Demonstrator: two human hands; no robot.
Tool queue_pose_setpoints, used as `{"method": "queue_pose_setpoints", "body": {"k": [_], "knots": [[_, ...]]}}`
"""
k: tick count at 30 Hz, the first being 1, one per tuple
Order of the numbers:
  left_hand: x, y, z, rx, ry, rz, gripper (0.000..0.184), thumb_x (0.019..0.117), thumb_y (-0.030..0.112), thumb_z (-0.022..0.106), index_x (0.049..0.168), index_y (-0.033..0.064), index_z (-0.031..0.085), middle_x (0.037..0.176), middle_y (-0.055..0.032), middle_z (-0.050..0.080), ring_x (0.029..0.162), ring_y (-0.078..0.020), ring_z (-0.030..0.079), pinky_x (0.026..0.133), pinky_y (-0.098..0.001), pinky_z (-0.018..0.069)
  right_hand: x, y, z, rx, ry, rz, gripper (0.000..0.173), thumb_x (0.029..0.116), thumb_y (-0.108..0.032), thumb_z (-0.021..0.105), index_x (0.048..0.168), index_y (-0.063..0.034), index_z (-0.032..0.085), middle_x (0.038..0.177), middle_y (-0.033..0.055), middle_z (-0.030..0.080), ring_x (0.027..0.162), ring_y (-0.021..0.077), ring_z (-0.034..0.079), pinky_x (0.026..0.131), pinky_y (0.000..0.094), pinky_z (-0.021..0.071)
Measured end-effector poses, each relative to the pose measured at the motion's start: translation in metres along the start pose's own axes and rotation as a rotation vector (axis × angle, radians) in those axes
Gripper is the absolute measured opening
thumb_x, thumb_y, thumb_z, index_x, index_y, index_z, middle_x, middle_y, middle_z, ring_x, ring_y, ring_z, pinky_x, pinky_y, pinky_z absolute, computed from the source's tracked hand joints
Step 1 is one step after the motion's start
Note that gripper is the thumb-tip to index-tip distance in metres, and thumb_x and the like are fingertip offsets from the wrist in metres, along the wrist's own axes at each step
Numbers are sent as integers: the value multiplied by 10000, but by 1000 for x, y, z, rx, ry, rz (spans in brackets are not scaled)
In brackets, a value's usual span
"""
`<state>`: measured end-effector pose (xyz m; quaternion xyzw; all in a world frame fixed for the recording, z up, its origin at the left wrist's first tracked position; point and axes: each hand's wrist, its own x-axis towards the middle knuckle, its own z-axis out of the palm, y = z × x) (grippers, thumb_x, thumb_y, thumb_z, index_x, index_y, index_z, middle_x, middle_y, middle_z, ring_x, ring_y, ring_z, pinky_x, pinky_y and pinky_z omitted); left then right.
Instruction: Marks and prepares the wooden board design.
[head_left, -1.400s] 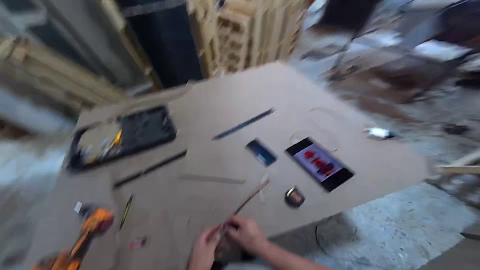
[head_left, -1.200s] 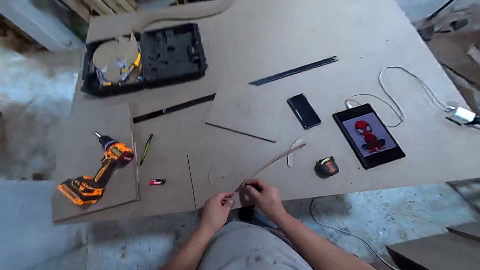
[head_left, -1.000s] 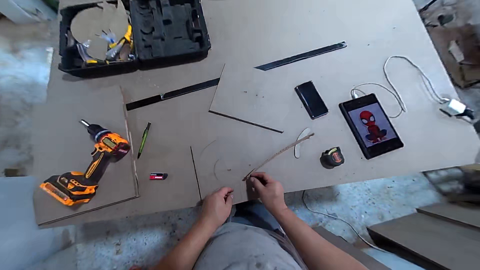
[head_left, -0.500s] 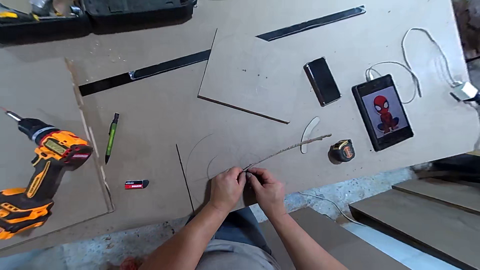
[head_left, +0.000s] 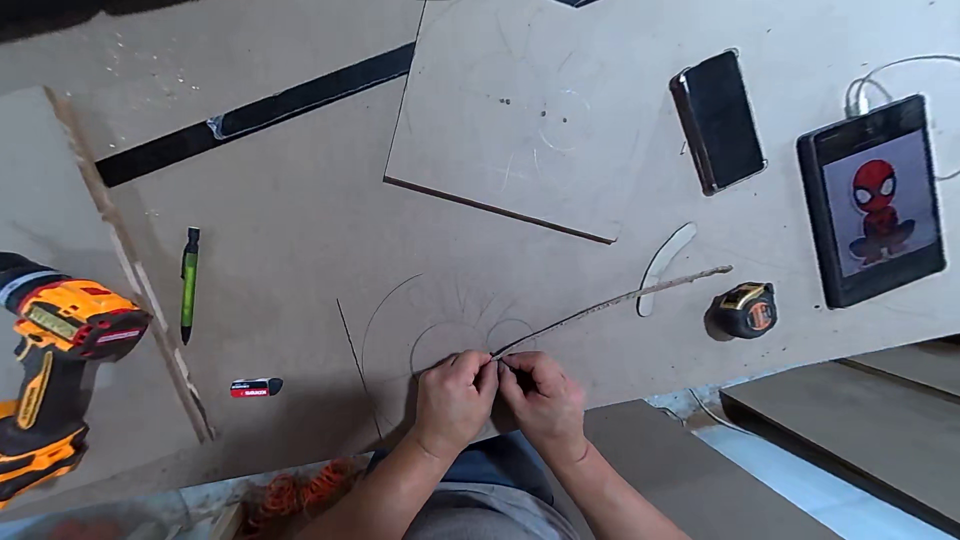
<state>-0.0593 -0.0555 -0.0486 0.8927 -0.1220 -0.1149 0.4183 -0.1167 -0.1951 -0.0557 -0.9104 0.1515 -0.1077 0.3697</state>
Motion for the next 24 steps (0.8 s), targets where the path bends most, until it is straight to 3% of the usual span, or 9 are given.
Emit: {"method": "queue_pose_setpoints", "body": {"k": [8,24], "knots": [[1,1,0,13,8,2,125,928,218,698,902,117,766,725,48,698,604,-28,640,562,-220,568,2,-1,0,-27,-1,-1,99,890,-200,723,890,-106,752,891,-7,745,797,53,708,700,224,610],[3,1,-2,16,-21,-21,116,924,226,709,900,126,763,716,60,687,583,-15,614,542,-202,547,3,-3,0,-42,-10,-3,108,901,-214,707,879,-115,744,855,-19,730,749,48,688,653,225,594]]}}
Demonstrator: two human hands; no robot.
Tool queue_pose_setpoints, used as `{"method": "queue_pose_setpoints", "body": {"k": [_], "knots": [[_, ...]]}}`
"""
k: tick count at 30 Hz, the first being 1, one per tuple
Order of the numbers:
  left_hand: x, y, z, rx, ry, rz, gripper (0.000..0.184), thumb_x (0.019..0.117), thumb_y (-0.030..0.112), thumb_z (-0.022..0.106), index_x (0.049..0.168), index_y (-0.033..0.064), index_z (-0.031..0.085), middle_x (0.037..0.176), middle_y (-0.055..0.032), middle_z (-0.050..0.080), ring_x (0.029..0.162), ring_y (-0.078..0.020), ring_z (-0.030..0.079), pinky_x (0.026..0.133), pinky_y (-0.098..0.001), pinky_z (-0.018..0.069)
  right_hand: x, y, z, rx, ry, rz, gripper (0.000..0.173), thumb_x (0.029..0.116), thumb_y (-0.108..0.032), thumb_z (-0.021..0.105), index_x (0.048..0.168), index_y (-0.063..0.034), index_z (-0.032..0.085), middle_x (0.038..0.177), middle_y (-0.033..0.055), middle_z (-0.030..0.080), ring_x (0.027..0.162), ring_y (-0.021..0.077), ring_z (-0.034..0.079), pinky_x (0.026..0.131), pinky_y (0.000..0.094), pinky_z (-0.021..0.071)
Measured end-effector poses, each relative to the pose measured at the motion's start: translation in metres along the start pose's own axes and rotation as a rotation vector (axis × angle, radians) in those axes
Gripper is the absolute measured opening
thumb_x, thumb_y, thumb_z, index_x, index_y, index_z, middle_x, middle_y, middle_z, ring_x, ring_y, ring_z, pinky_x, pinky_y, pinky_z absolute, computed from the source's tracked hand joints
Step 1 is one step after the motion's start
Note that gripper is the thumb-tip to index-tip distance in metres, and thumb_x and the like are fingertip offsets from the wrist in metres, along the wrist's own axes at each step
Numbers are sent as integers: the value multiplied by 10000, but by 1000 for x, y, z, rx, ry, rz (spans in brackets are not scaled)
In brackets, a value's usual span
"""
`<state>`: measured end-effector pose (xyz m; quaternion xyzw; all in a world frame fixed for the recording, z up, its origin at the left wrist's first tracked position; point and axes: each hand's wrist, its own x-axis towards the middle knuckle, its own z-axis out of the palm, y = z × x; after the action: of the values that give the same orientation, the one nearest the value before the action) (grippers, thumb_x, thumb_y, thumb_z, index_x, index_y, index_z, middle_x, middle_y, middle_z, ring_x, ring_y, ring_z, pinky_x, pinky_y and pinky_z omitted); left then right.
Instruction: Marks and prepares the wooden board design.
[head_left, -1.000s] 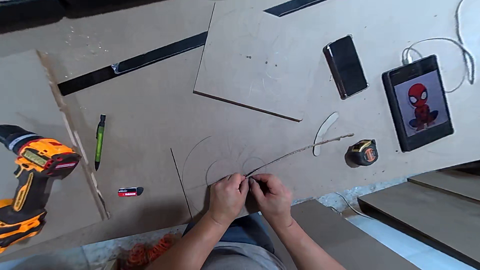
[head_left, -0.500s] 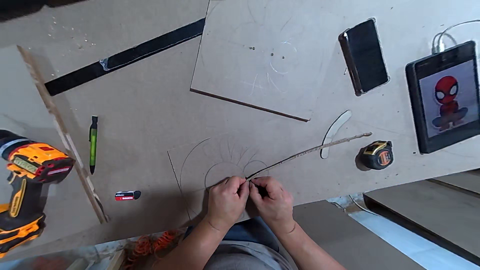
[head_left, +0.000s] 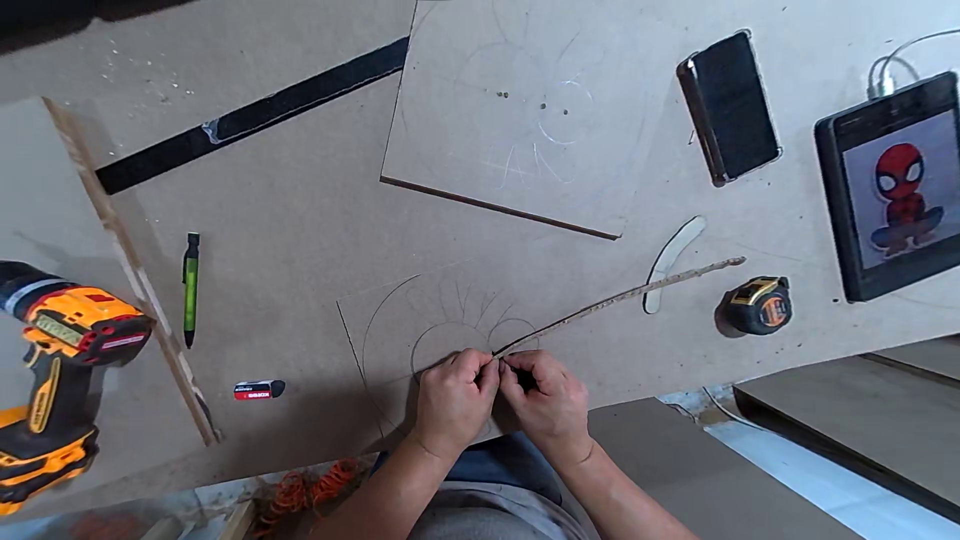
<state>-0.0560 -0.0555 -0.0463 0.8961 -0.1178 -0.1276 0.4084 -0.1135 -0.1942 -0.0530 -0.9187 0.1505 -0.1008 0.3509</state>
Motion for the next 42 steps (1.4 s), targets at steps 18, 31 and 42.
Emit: {"method": "queue_pose_setpoints", "body": {"k": [18,31,42], "knots": [[47,34,-45,-181,-550,-593,266,1044,263,561,1084,66,735,837,-91,748,673,-167,737,680,-378,644,27,-24,-17,-215,-236,-169,190,952,-236,640,1014,-93,748,960,98,737,856,276,738,679,467,612],[26,13,-92,-14,-309,-417,272,1022,356,632,1176,147,712,969,-13,766,828,-150,758,792,-419,655,11,14,14,-65,30,-278,179,958,-244,630,999,-138,767,987,25,744,943,149,717,812,321,614],[-2,-153,-315,926,222,-455,744,842,207,772,1504,21,488,1454,-332,487,1335,-529,473,1068,-664,422,9,13,24,-69,130,-318,213,997,-261,576,1016,-141,752,978,23,742,957,165,714,838,318,602]]}}
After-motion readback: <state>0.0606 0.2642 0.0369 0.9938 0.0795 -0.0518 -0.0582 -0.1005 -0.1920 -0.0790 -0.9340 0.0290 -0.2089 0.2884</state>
